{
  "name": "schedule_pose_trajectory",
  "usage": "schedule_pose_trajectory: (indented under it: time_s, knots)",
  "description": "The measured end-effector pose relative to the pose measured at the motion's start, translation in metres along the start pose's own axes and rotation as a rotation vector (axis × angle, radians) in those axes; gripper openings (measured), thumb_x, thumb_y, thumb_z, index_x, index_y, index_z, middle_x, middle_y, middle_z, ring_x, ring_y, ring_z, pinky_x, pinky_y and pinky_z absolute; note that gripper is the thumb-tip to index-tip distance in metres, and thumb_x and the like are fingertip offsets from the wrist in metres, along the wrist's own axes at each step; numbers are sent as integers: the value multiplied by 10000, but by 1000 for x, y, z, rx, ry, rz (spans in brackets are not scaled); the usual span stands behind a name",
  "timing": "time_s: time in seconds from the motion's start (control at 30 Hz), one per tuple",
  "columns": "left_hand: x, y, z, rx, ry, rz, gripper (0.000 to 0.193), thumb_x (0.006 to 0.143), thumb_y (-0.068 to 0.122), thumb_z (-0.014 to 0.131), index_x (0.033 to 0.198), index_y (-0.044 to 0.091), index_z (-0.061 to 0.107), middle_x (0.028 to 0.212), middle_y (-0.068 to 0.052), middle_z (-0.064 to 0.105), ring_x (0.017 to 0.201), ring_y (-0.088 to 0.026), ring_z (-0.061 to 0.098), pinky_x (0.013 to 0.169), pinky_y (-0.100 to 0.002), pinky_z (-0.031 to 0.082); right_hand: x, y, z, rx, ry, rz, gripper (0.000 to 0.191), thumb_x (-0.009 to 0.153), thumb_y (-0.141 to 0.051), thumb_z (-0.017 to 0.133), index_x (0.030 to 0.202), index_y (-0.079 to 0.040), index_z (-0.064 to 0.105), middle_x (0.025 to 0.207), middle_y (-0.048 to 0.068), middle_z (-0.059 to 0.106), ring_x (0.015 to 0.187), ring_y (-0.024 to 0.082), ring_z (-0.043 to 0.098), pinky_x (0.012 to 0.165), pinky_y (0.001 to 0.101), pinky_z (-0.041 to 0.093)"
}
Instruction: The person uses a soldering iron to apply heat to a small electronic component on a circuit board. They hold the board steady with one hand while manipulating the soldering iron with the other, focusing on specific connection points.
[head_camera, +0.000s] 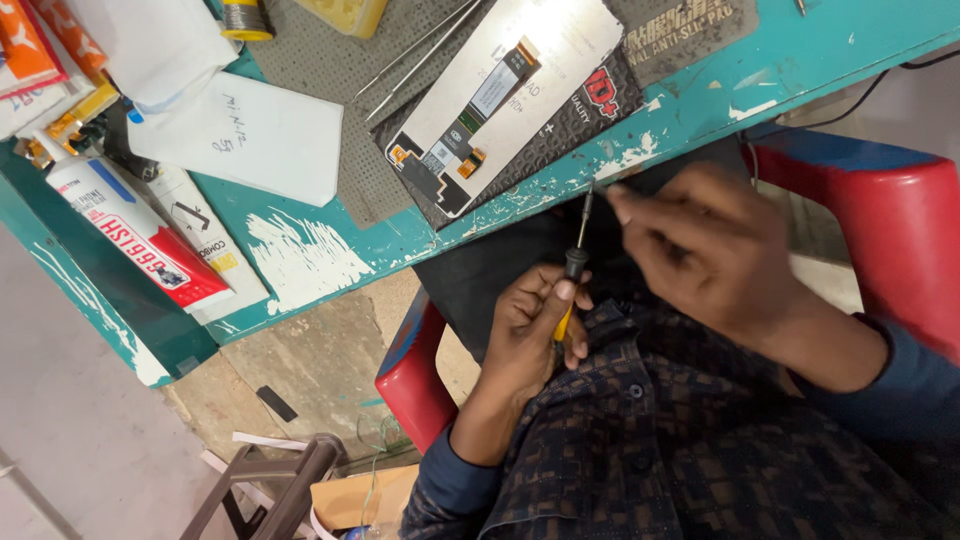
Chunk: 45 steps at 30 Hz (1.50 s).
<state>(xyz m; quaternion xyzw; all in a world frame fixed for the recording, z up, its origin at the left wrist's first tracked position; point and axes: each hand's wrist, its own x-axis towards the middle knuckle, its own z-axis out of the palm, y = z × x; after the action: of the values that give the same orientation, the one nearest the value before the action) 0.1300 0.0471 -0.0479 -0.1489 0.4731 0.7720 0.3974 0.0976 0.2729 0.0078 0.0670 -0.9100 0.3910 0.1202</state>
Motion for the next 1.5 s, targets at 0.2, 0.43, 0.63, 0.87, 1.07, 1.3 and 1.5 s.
schedule_pose_trajectory:
  time_s: [0.2,0.43,0.63,0.87,1.07,1.3,1.5]
  knots:
    - [-3,0,16,259,241,176,198,1026,93,676,1121,-49,576,811,-109,642,537,-82,607,441,-213,465,-5,3,-1,33,19,27,197,976,-10,804,1166,-43,767,865,55,602,629,131,553,528,286,419]
    - [-8,7,24,595,377,423,150,990,44,711,1014,-54,600,895,-83,703,621,-15,589,479,-186,493,1,-1,-5,36,28,48,220,969,21,788,1183,-30,770,868,74,614,627,125,550,505,285,410]
    - [-8,7,24,817,400,729,170,1033,24,737,1056,-35,579,1035,-97,679,869,-69,654,708,-212,558,5,-2,-5,76,55,75,208,988,54,763,1188,0,746,871,83,606,661,120,589,572,277,465]
    - [-4,9,10,276,226,137,218,1006,138,636,1127,-41,610,867,-74,675,485,-70,591,384,-198,416,1,1,-3,76,30,92,226,998,5,774,1220,-36,762,862,67,600,645,110,573,543,269,450]
    - [-3,8,1,10,16,-16,361,1122,293,501,1132,-52,607,785,-42,569,447,-67,485,394,-213,394,1,5,1,20,6,-12,261,973,29,783,1224,-42,771,879,52,580,649,142,552,552,298,436]
    - [-4,15,-5,-267,-64,-241,404,1128,375,446,1066,-7,559,728,3,463,436,-36,404,374,-193,348,3,4,-1,-24,-15,-10,259,950,6,771,1207,-32,777,877,75,589,682,143,536,565,317,431]
    - [-4,16,-5,-310,-73,-265,399,1129,376,455,1075,-6,560,737,6,462,442,-25,386,369,-179,345,5,0,-2,-8,-18,-20,255,964,19,781,1211,-44,773,897,58,603,695,144,565,565,296,440]
